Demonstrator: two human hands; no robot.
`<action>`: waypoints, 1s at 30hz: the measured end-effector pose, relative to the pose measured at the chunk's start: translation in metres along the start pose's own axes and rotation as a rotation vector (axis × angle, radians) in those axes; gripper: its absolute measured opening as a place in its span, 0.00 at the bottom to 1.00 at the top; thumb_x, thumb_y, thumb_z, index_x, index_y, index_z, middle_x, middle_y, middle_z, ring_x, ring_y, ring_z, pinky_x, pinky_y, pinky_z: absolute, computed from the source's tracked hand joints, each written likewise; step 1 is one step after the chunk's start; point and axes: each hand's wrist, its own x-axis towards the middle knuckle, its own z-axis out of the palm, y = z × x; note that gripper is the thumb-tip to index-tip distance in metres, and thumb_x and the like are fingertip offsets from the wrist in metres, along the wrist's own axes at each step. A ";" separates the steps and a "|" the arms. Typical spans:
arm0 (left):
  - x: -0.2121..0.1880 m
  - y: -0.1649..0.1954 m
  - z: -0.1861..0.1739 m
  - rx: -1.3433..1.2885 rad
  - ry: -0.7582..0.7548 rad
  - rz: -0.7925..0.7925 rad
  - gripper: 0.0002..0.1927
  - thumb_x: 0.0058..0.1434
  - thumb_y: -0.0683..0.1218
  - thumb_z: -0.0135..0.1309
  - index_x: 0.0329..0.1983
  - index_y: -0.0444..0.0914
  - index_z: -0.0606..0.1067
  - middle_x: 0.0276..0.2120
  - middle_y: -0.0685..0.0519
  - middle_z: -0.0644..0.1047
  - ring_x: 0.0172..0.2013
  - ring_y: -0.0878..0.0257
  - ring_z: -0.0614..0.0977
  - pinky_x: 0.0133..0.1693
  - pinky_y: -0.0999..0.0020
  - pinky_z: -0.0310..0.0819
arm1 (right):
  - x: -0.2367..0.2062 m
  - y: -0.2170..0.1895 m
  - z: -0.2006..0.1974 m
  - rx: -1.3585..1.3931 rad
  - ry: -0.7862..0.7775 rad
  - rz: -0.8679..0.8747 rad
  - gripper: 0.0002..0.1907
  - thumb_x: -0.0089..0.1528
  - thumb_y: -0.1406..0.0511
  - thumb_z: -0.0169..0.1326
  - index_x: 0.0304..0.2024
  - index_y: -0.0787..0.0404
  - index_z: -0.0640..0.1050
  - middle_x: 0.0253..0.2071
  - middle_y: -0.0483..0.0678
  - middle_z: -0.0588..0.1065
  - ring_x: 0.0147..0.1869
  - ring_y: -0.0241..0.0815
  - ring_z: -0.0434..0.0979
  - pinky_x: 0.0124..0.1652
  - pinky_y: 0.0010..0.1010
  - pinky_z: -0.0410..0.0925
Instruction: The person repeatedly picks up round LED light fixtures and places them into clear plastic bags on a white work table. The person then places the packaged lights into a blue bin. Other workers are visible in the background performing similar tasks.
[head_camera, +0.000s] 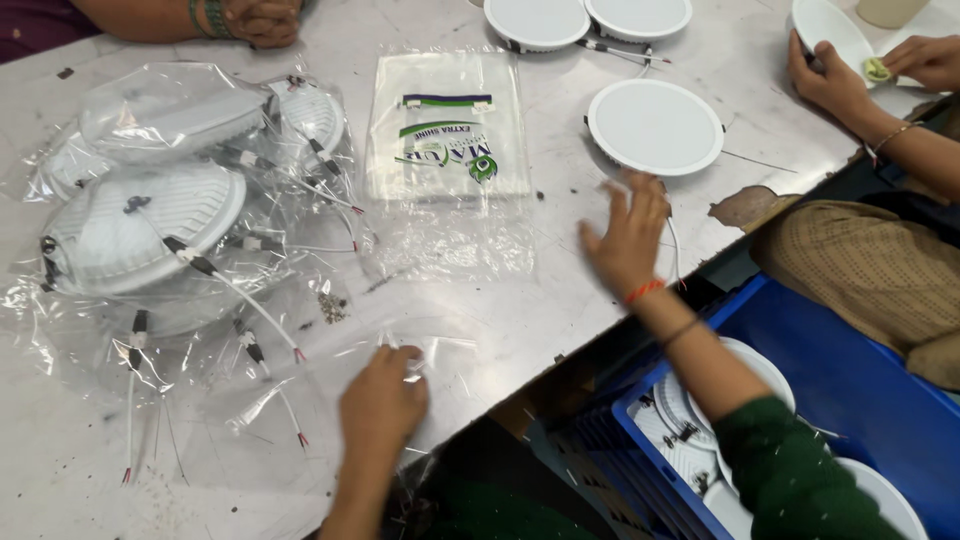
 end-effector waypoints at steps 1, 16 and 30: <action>0.003 0.003 0.013 -0.017 0.086 0.039 0.13 0.56 0.47 0.58 0.45 0.47 0.79 0.42 0.55 0.78 0.43 0.54 0.81 0.46 0.58 0.75 | 0.016 0.016 0.007 -0.160 0.015 -0.031 0.37 0.54 0.62 0.65 0.64 0.66 0.71 0.72 0.64 0.58 0.78 0.69 0.48 0.69 0.69 0.43; 0.026 -0.003 0.048 -0.148 0.354 0.221 0.20 0.61 0.43 0.51 0.55 0.33 0.75 0.64 0.42 0.71 0.68 0.47 0.66 0.66 0.49 0.54 | 0.088 0.156 0.041 -0.563 0.036 -0.119 0.25 0.56 0.62 0.65 0.56 0.55 0.78 0.64 0.46 0.77 0.70 0.50 0.73 0.71 0.50 0.54; 0.017 -0.003 0.046 -0.155 0.384 0.244 0.17 0.62 0.44 0.50 0.52 0.34 0.77 0.63 0.43 0.72 0.66 0.47 0.68 0.66 0.50 0.56 | 0.041 0.101 0.004 -0.271 0.045 -0.324 0.29 0.48 0.62 0.70 0.53 0.57 0.81 0.59 0.52 0.78 0.65 0.54 0.77 0.62 0.42 0.72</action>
